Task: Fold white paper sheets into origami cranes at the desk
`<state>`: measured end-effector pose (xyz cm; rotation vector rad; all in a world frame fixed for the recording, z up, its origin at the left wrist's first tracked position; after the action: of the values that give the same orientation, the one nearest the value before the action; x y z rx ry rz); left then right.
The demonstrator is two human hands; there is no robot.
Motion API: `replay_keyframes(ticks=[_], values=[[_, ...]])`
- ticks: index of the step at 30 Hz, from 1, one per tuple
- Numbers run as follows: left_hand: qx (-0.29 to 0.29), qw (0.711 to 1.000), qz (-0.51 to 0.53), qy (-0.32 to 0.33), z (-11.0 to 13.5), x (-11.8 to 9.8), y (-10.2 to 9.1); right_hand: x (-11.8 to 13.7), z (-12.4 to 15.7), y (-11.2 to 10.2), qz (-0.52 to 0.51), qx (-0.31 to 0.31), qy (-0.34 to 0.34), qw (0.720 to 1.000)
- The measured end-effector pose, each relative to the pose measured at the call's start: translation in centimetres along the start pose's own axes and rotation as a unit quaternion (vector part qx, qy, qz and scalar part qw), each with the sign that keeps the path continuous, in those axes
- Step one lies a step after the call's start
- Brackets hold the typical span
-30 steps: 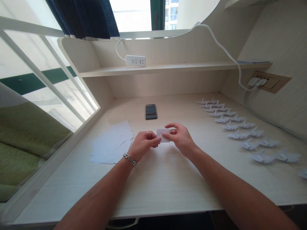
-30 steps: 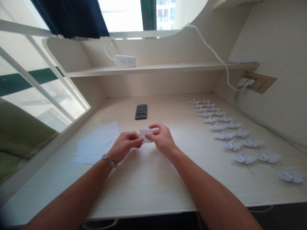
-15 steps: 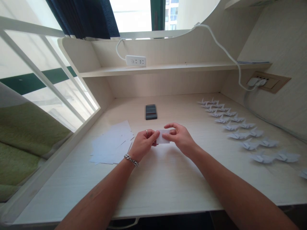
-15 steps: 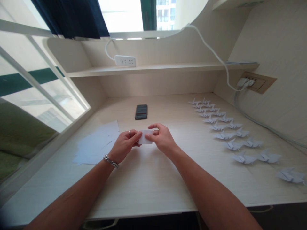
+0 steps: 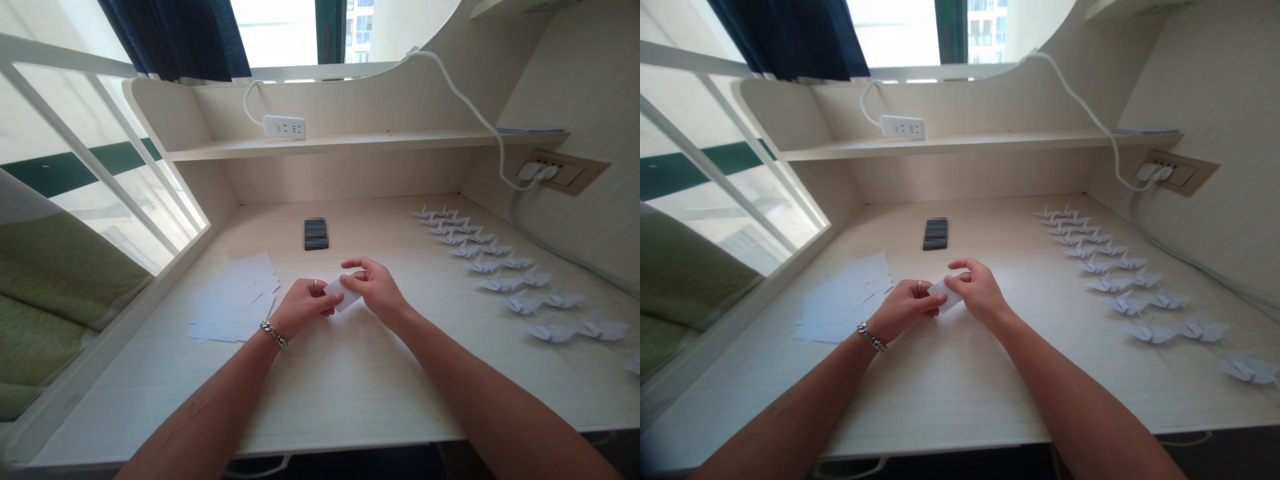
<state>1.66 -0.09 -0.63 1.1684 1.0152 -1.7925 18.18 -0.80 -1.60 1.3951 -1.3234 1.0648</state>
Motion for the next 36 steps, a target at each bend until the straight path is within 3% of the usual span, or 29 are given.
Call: replay_keyframes(ticks=[8,14,17,25,36], values=[[0.043,0.999,0.009,-0.012,0.0,0.1,0.3,-0.1,0.2,0.4,-0.017,-0.005,-0.007,1.000],[-0.047,0.996,0.070,0.035,-0.2,-0.1,-0.1,-0.1,0.2,0.7,-0.094,0.024,0.044,0.994],[-0.063,0.993,0.086,0.047,-0.4,0.1,-0.3,-0.1,0.2,1.0,-0.100,0.033,0.037,0.994],[-0.080,0.991,0.085,0.063,-0.5,0.2,0.0,0.1,0.1,1.2,-0.173,-0.007,0.055,0.983],[-0.084,0.990,0.086,0.073,-0.2,-0.3,0.5,0.0,-0.1,1.5,-0.216,-0.121,0.046,0.968]])
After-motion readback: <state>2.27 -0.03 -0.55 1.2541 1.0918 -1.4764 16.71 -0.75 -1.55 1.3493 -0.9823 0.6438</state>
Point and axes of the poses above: each hand's wrist, its own z-axis away from the middle knuckle, its own y-axis out of the palm, x = y × z, the point moved 1 cm from there along -z, towards the middle knuckle, and after that the axes turned 9 degrees about -y, right-handed, at the moved point
